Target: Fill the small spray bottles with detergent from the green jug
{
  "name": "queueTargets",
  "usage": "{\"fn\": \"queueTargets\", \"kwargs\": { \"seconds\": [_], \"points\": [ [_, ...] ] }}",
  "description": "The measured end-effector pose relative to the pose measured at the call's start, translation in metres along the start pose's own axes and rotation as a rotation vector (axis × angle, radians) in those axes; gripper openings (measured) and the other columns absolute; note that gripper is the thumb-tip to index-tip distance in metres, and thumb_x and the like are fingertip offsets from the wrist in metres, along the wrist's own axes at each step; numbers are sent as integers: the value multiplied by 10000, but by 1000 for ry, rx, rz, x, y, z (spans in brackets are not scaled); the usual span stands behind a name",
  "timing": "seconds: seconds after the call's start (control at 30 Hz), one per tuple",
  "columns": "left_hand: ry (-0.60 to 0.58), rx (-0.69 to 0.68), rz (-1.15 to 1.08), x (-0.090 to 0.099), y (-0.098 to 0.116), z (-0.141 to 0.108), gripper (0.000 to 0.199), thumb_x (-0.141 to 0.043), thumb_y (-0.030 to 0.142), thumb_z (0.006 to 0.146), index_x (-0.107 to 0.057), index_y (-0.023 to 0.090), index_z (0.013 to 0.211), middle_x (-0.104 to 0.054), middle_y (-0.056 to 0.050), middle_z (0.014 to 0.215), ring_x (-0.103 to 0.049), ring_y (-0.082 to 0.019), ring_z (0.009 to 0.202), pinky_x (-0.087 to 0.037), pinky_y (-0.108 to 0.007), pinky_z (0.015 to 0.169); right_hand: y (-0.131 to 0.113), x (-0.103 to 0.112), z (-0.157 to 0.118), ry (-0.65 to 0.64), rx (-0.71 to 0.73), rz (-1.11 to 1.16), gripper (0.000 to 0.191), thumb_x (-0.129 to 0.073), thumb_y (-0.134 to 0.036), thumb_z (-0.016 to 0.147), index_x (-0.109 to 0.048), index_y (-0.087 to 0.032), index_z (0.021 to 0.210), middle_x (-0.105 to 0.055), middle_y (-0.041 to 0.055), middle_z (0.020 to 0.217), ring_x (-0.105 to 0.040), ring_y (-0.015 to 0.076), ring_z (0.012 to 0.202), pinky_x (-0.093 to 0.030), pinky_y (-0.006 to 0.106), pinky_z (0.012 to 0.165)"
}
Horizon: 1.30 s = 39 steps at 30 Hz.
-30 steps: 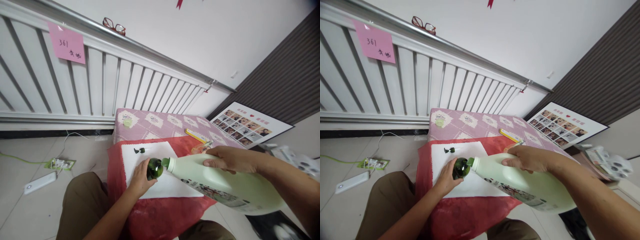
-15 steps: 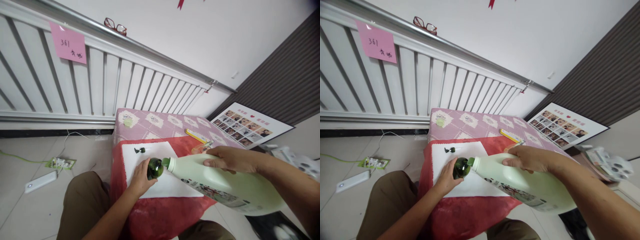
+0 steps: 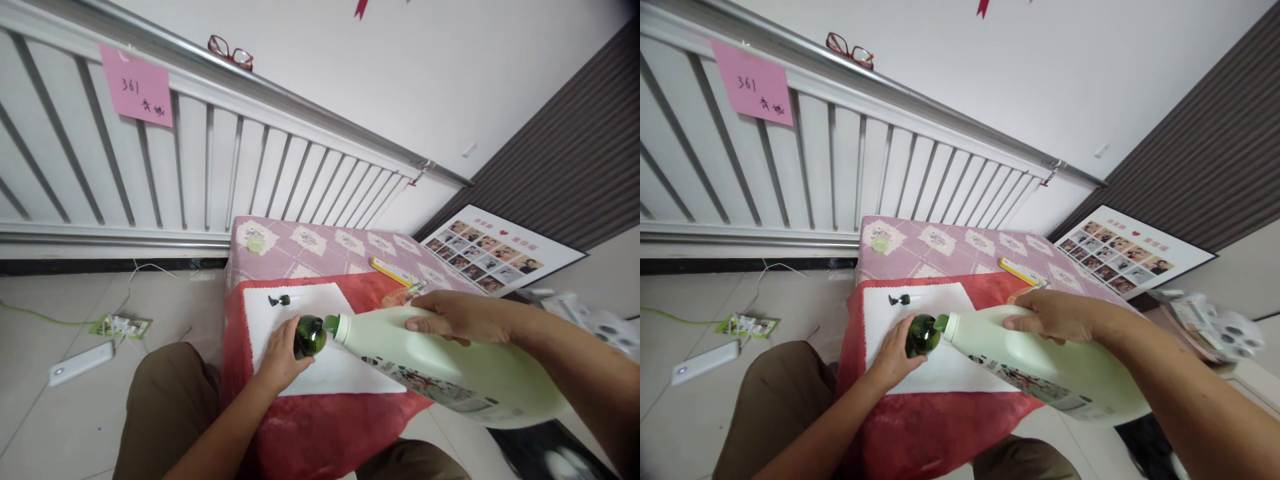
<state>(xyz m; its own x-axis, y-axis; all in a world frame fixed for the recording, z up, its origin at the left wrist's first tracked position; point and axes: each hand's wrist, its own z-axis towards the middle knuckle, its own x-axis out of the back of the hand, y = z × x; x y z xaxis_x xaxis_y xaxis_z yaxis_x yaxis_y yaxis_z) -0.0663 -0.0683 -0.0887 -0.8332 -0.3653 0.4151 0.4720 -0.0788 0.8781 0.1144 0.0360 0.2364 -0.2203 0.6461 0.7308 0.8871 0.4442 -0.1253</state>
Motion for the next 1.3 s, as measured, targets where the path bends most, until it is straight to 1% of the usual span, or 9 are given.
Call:
{"fn": "queueTargets", "kwargs": {
  "seconds": [0.23, 0.47, 0.7, 0.77, 0.87, 1.0, 1.1, 1.2, 1.3],
  "points": [
    [14, -2, -8, 0, 0, 0, 922, -754, 231, 634, -286, 253, 1427, -460, -113, 1411, -432, -316, 1305, -338, -509, 1084, 0, 0, 0, 18, 1, -18, 573, -467, -723, 778, -563, -162, 846, -481, -14, 636, -456, 118, 525, -351, 250, 480],
    [14, 7, -13, 0, 1, 0, 922, -757, 231, 634, -289, 264, 1429, -463, -106, 1412, -433, -316, 1305, -334, -509, 1091, 0, -1, 0, 24, -3, -17, 567, -489, -714, 764, -564, -161, 863, -491, -13, 637, -466, 127, 524, -363, 259, 484],
    [1, 9, -4, 1, 1, 0, 908, -745, 238, 641, -289, 229, 1425, -450, -123, 1418, -425, -315, 1308, -337, -505, 1090, -2, 0, 0, 10, -7, -16, 558, -476, -724, 767, -530, -172, 833, -472, -20, 635, -456, 118, 522, -359, 248, 483],
    [4, 3, -3, 1, 1, 0, 906, -739, 236, 644, -284, 239, 1427, -450, -117, 1420, -427, -311, 1308, -338, -503, 1091, 2, -1, 0, 8, -5, 5, 550, -484, -711, 775, -539, -169, 852, -472, -20, 642, -457, 117, 520, -353, 244, 482],
    [2, 3, 2, -1, 0, 0, 912, -735, 237, 643, -274, 246, 1430, -448, -113, 1429, -424, -310, 1313, -327, -502, 1103, 13, -8, 1, 22, 17, 50, 555, -484, -701, 788, -572, -164, 894, -495, -3, 685, -485, 131, 558, -367, 240, 487],
    [4, 10, 6, -3, -2, 0, 905, -728, 255, 646, -277, 239, 1431, -449, -115, 1432, -427, -311, 1314, -330, -497, 1103, 36, -22, 4, 86, 67, 125, 562, -507, -705, 774, -628, -170, 893, -583, 43, 766, -556, 171, 641, -429, 252, 533],
    [15, 13, 15, -5, -4, 0, 910, -723, 252, 641, -279, 228, 1434, -457, -120, 1428, -438, -313, 1307, -337, -494, 1101, 54, -29, 8, 150, 124, 262, 510, -555, -669, 763, -666, -175, 825, -638, 48, 732, -589, 184, 646, -444, 254, 552],
    [45, 16, 34, -8, -5, -1, 918, -716, 241, 641, -268, 226, 1442, -456, -121, 1431, -443, -314, 1308, -340, -495, 1100, 70, -34, 18, 287, 178, 445, 470, -589, -629, 748, -677, -168, 770, -655, 41, 672, -607, 193, 624, -466, 269, 555],
    [80, 14, 62, -12, -8, -2, 933, -711, 249, 644, -245, 215, 1452, -434, -135, 1451, -431, -327, 1320, -343, -507, 1099, 81, -42, 36, 441, 157, 619, 413, -635, -565, 729, -692, -175, 851, -708, 49, 724, -649, 221, 670, -495, 285, 574]
  ]
}}
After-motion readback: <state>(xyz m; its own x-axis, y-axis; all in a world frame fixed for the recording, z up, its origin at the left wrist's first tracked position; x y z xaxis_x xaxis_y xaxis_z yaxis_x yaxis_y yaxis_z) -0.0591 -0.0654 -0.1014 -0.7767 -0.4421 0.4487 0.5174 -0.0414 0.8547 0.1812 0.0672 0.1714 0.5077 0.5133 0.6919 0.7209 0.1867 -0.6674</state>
